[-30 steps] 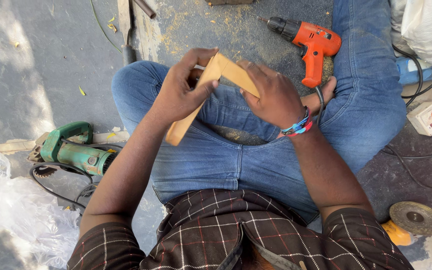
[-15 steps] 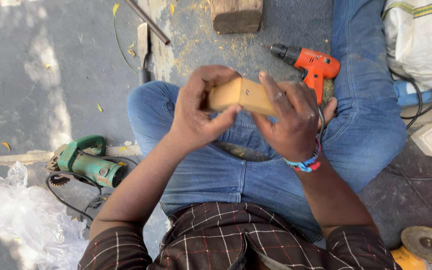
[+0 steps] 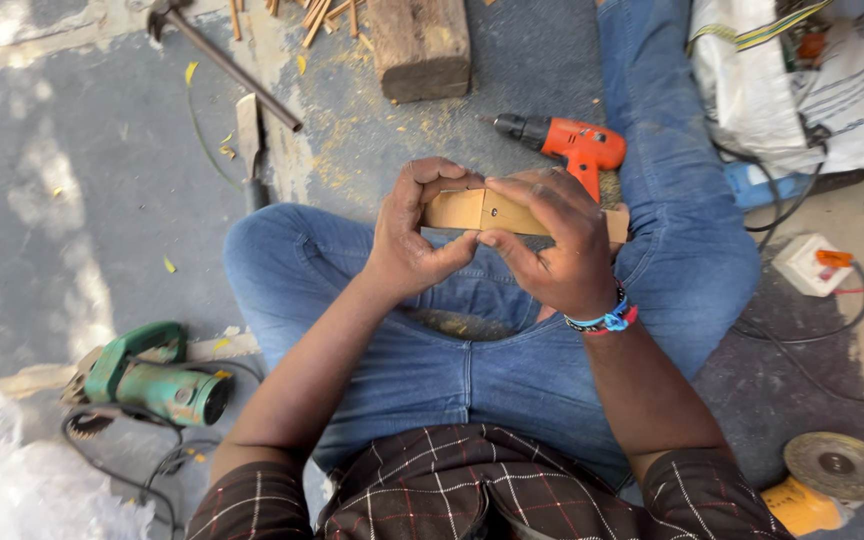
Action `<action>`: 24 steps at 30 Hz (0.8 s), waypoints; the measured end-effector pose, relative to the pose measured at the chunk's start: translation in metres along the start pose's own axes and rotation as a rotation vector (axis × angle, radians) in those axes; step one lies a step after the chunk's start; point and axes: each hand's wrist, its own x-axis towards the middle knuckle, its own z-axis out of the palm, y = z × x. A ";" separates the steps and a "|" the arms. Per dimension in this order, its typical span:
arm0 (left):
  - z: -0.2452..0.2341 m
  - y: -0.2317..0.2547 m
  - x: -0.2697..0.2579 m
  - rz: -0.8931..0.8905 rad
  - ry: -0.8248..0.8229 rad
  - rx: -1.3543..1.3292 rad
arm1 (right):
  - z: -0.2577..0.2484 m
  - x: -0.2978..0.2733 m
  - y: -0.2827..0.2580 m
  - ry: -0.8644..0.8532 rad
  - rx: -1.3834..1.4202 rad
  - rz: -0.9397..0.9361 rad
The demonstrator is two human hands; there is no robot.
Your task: The person sits on the floor and assembles a wooden corner frame by drilling holes into wood pieces with a power drill and fitting the components together.
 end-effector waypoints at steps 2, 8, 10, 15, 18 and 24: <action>0.002 -0.017 0.000 -0.038 0.020 -0.033 | 0.005 0.003 0.007 -0.007 -0.029 -0.002; -0.002 -0.060 -0.012 0.029 0.072 0.003 | 0.024 0.006 0.027 -0.165 -0.054 0.086; -0.004 -0.064 -0.016 0.013 0.094 -0.028 | 0.029 0.008 0.027 -0.191 -0.073 0.109; -0.017 -0.061 -0.009 0.132 0.129 0.146 | 0.035 0.020 0.021 -0.180 -0.165 0.039; -0.023 -0.053 -0.005 0.178 0.104 0.248 | 0.040 0.015 0.018 -0.070 -0.215 0.032; -0.032 -0.037 -0.006 0.483 0.130 0.477 | 0.061 -0.016 0.027 0.302 0.196 0.482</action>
